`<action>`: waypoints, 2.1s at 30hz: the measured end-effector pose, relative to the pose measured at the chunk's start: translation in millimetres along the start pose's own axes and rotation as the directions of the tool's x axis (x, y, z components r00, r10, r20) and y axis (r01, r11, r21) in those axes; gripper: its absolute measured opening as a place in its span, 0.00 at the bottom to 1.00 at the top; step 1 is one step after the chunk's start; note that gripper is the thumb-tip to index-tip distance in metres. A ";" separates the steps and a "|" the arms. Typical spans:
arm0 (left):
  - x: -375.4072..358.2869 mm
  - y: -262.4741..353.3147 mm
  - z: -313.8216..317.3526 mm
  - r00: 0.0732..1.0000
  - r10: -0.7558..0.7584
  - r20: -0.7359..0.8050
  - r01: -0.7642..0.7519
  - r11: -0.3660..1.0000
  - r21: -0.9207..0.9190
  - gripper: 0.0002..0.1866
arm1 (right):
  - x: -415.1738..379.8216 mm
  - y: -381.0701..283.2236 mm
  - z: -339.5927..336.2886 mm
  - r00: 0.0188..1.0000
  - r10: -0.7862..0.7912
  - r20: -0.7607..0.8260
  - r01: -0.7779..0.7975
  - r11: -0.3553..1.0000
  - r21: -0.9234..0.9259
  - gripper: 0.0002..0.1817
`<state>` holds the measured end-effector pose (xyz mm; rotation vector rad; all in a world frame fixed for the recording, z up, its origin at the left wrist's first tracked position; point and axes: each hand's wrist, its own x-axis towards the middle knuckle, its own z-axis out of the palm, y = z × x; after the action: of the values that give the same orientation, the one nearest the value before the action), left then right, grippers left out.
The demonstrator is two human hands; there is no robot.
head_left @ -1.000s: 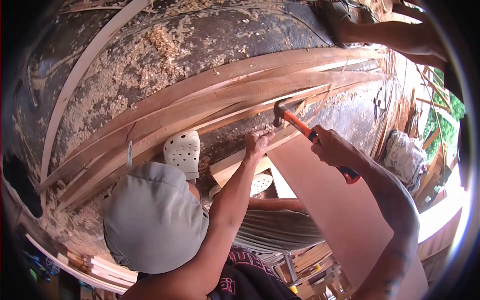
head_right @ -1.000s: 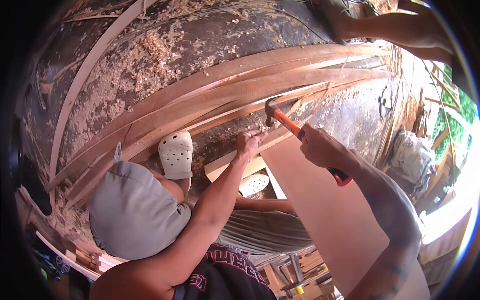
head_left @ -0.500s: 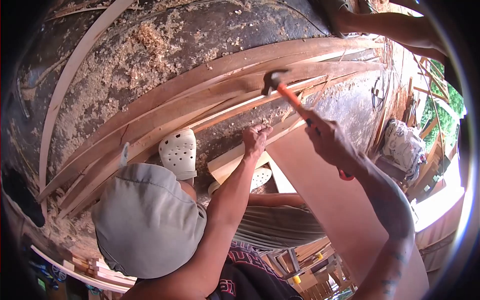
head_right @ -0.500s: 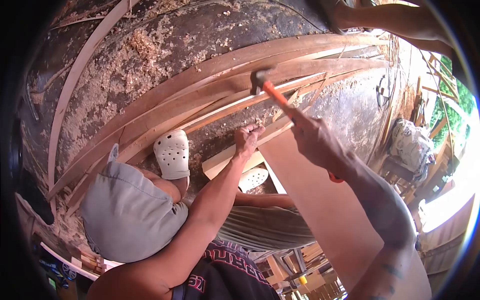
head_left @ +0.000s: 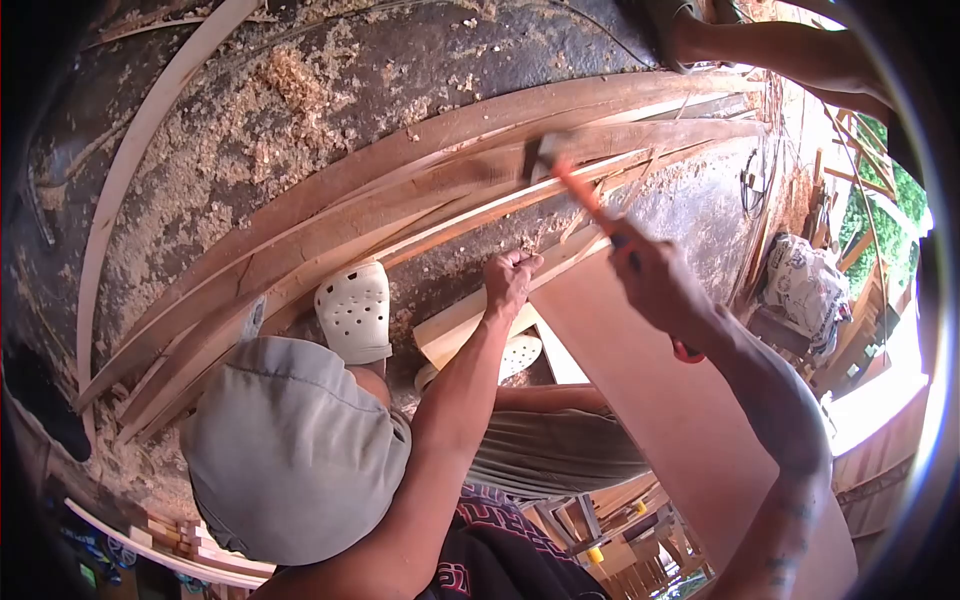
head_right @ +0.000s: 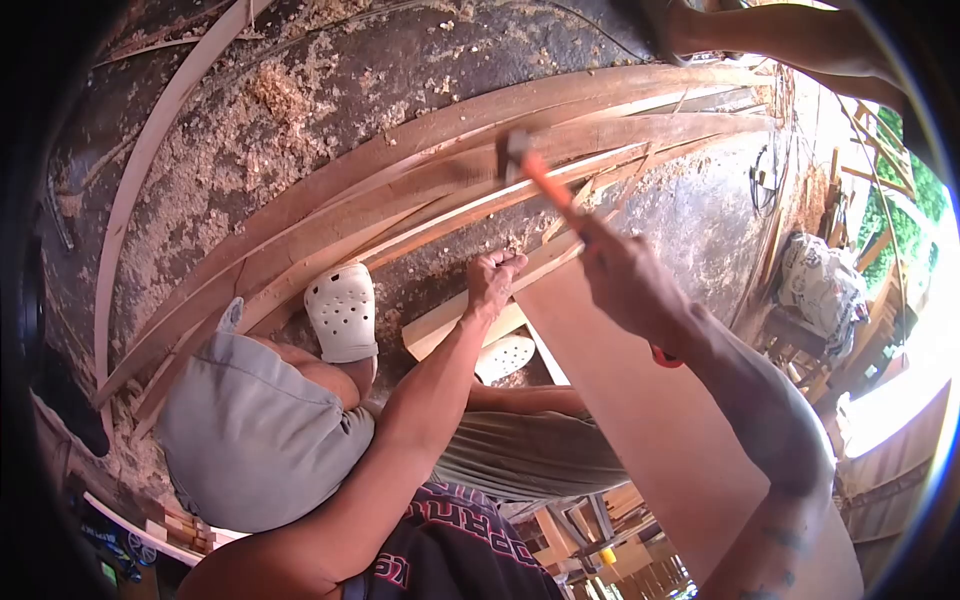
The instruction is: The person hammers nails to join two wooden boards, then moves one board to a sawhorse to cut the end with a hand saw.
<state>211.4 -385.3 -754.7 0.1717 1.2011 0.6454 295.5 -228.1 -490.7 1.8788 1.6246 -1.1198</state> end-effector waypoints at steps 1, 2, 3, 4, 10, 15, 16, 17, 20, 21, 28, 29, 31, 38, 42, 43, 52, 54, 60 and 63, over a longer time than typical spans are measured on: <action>2.7 -7.0 0.6 0.999 0.032 -0.024 -0.032 0.999 0.000 0.08 | 2.7 6.2 7.3 0.997 -0.025 0.075 0.025 1.000 -0.002 0.18; 5.2 -14.2 2.7 0.997 0.066 -0.048 -0.066 0.998 0.000 0.08 | 6.8 12.1 13.2 0.988 -0.049 0.149 0.050 0.999 -0.002 0.18; 4.1 -12.1 4.9 0.993 0.096 -0.068 -0.097 0.995 0.002 0.08 | 9.8 7.7 11.9 0.973 -0.069 0.222 0.071 0.997 0.000 0.18; 4.3 -10.8 1.3 0.995 0.095 -0.030 -0.093 0.994 0.057 0.08 | 13.1 4.0 5.3 0.981 -0.041 0.190 0.042 0.999 -0.001 0.19; -9.7 1.4 5.0 0.992 0.090 -0.088 -0.073 0.982 0.175 0.08 | 9.6 -32.0 -39.6 0.959 -0.147 -0.242 0.158 0.987 0.027 0.21; -52.6 -0.7 11.3 0.791 0.530 -0.307 -0.271 0.753 0.600 0.07 | 11.8 -22.4 -21.9 0.921 -0.148 -0.359 0.160 0.987 0.004 0.18; -63.4 2.2 15.7 0.805 0.534 -0.259 -0.309 0.749 0.586 0.08 | 15.0 -3.8 -2.3 0.907 -0.257 -0.334 0.260 0.965 -0.035 0.17; -74.2 5.1 19.9 0.812 0.544 -0.211 -0.351 0.744 0.568 0.10 | 10.1 17.0 10.6 0.989 -0.115 -0.093 0.108 0.992 -0.072 0.18; -118.3 -14.0 19.6 0.982 0.188 0.001 -0.145 0.751 0.644 0.18 | 1.2 25.0 14.8 0.984 -0.066 0.166 0.067 0.998 -0.004 0.23; -121.6 -24.6 14.8 0.997 0.013 0.076 -0.059 0.760 0.647 0.22 | 4.0 15.1 1.1 0.984 -0.006 0.176 0.006 1.000 0.003 0.24; -100.6 -32.5 31.0 0.924 -0.373 -0.083 0.379 0.922 0.082 0.40 | 2.3 -39.2 -60.1 0.898 -0.032 -0.438 0.052 0.998 0.035 0.24; -105.0 -24.6 40.5 0.954 -0.270 -0.130 0.285 0.952 0.112 0.40 | 5.5 -38.1 -60.2 0.825 -0.097 -0.557 0.145 0.989 0.043 0.24; -103.9 -25.6 39.1 0.927 -0.282 -0.247 0.339 0.911 0.235 0.39 | 3.4 -52.4 -61.0 0.800 -0.094 -0.593 0.212 0.968 0.133 0.25; -94.5 -19.6 33.1 0.842 -0.536 0.058 0.538 0.831 -0.141 0.31 | 5.1 -27.2 -28.2 0.999 -0.035 0.020 0.036 0.999 -0.024 0.23; -92.7 -25.3 45.9 0.913 -0.409 0.002 0.392 0.874 -0.289 0.29 | 4.3 27.0 19.6 0.988 -0.118 0.101 0.128 0.987 -0.100 0.24; -90.3 -31.8 48.9 0.923 -0.384 -0.018 0.360 0.879 -0.313 0.28 | 2.4 19.3 12.3 0.996 -0.032 0.089 0.039 0.996 -0.081 0.25; -90.1 -9.9 38.1 0.844 -0.507 0.175 0.536 0.790 -0.296 0.29 | 14.7 43.1 12.3 0.998 0.005 -0.070 -0.008 0.999 -0.048 0.20; -91.6 -12.4 37.0 0.847 -0.512 0.141 0.531 0.804 -0.268 0.30 | 14.2 39.3 9.5 0.996 0.087 -0.038 -0.088 0.996 -0.026 0.19; -73.6 -53.6 21.0 0.970 0.220 -0.105 -0.154 0.888 0.433 0.30 | 15.6 36.9 1.4 0.997 0.081 -0.019 -0.080 0.995 0.054 0.23; -74.4 -23.7 6.4 0.947 0.224 -0.229 -0.013 0.741 0.671 0.28 | 13.0 28.1 -5.2 0.991 0.072 0.113 -0.080 0.994 0.071 0.24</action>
<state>210.5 -444.0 -702.8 0.7890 1.6958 0.3260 323.9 -222.7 -503.1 1.8736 1.4568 -1.2459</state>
